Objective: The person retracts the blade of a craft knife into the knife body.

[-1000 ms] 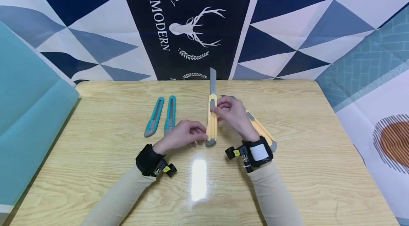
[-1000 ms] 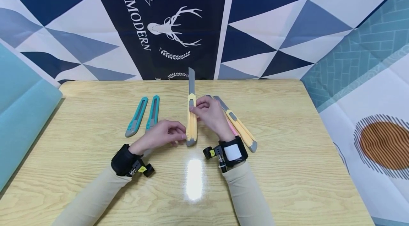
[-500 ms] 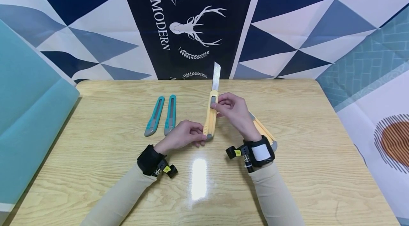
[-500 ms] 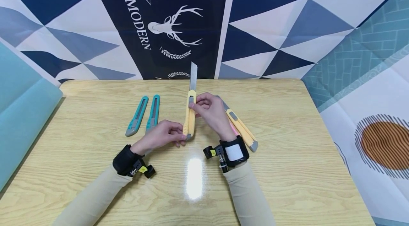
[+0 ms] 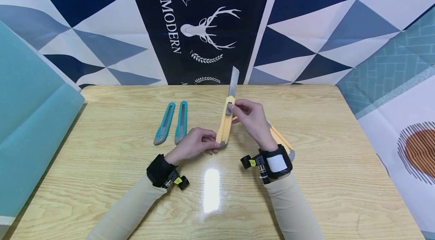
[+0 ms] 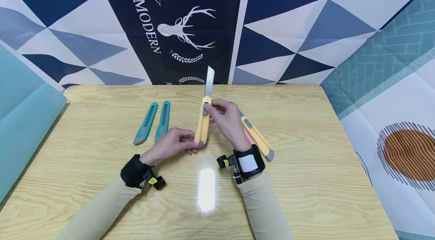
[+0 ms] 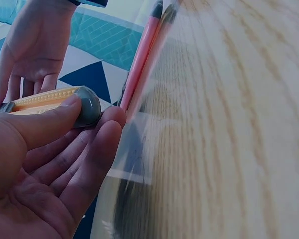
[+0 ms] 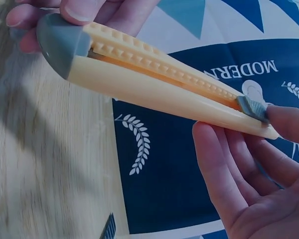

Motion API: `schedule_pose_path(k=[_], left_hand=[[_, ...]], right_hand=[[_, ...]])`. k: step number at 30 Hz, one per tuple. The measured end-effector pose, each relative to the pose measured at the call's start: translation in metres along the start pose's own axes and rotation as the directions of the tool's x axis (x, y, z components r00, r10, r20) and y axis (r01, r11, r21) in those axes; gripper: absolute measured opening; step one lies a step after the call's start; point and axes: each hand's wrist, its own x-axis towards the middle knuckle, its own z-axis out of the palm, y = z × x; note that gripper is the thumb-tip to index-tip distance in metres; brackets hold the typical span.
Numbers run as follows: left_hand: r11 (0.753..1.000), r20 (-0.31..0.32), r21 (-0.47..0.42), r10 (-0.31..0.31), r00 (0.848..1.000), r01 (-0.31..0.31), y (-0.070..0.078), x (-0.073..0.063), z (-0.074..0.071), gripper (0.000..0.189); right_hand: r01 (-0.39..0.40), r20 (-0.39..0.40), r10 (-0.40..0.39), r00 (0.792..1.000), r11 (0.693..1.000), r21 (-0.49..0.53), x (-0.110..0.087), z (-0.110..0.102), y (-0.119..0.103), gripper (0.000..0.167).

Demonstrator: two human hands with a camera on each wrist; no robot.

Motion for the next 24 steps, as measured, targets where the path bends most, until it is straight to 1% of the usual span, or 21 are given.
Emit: schedule_pose_path(k=[10, 17, 24], left_hand=[[0.999, -0.029, 0.029, 0.015, 0.999, -0.015, 0.0002, -0.0006, 0.0029, 0.014], [0.999, -0.041, 0.035, 0.008, 0.999, -0.007, 0.0016, 0.0000, 0.0048, 0.015], [1.000, -0.046, 0.016, 0.008, 0.999, -0.007, 0.0019, -0.0001, 0.0060, 0.015]], right_hand=[[0.024, -0.005, -0.024, 1.000, 0.996, -0.085, -0.0008, -0.0054, -0.0016, 0.029], [0.027, 0.005, -0.027, 1.000, 0.995, -0.097, -0.0002, -0.0079, -0.0012, 0.029], [0.022, -0.001, -0.022, 1.000, 0.993, -0.119, -0.0018, -0.0085, -0.0017, 0.028]])
